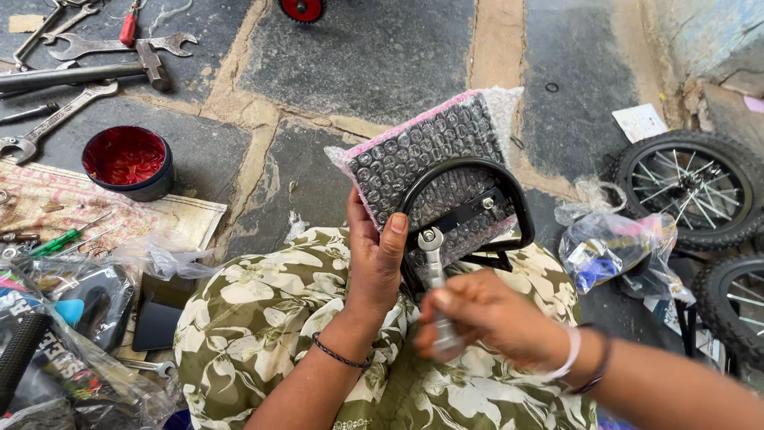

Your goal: The person assembles a small bicycle component by hand, attaching a curved bracket to a bubble-wrapped part using a wrench to tighten a bolt.

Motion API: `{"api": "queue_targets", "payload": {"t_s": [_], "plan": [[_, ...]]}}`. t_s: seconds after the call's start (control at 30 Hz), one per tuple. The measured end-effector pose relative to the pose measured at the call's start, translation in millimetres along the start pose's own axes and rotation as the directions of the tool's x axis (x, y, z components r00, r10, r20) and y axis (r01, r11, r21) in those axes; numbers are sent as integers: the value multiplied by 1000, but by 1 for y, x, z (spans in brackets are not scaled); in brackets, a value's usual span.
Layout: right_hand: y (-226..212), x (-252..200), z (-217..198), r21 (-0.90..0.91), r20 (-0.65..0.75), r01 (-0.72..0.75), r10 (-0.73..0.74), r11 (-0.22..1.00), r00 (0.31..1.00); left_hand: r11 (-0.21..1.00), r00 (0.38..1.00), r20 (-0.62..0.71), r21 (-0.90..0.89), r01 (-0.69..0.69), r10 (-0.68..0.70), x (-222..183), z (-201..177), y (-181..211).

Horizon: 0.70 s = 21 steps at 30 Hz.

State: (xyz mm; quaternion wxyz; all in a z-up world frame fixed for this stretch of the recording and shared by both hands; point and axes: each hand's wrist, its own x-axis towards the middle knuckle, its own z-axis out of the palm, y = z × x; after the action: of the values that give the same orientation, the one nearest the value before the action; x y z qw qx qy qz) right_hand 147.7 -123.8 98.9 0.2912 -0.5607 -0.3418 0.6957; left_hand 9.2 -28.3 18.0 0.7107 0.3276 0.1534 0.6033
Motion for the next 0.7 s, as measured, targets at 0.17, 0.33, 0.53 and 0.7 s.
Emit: {"api": "queue_targets", "payload": {"t_s": [0.17, 0.33, 0.53, 0.7], "plan": [[29, 28, 82, 656, -53, 141, -141, 741, 989, 999, 1000, 3, -52, 1, -1, 2, -8, -18], [39, 43, 96, 827, -85, 138, -122, 545, 989, 997, 997, 0, -6, -81, 81, 9, -29, -27], [96, -8, 19, 30, 304, 138, -141, 990, 942, 997, 997, -63, -72, -38, 33, 12, -18, -13], [-26, -39, -57, -656, 4, 480, -633, 582, 774, 999, 998, -68, -47, 8, -11, 13, -16, -5]]}}
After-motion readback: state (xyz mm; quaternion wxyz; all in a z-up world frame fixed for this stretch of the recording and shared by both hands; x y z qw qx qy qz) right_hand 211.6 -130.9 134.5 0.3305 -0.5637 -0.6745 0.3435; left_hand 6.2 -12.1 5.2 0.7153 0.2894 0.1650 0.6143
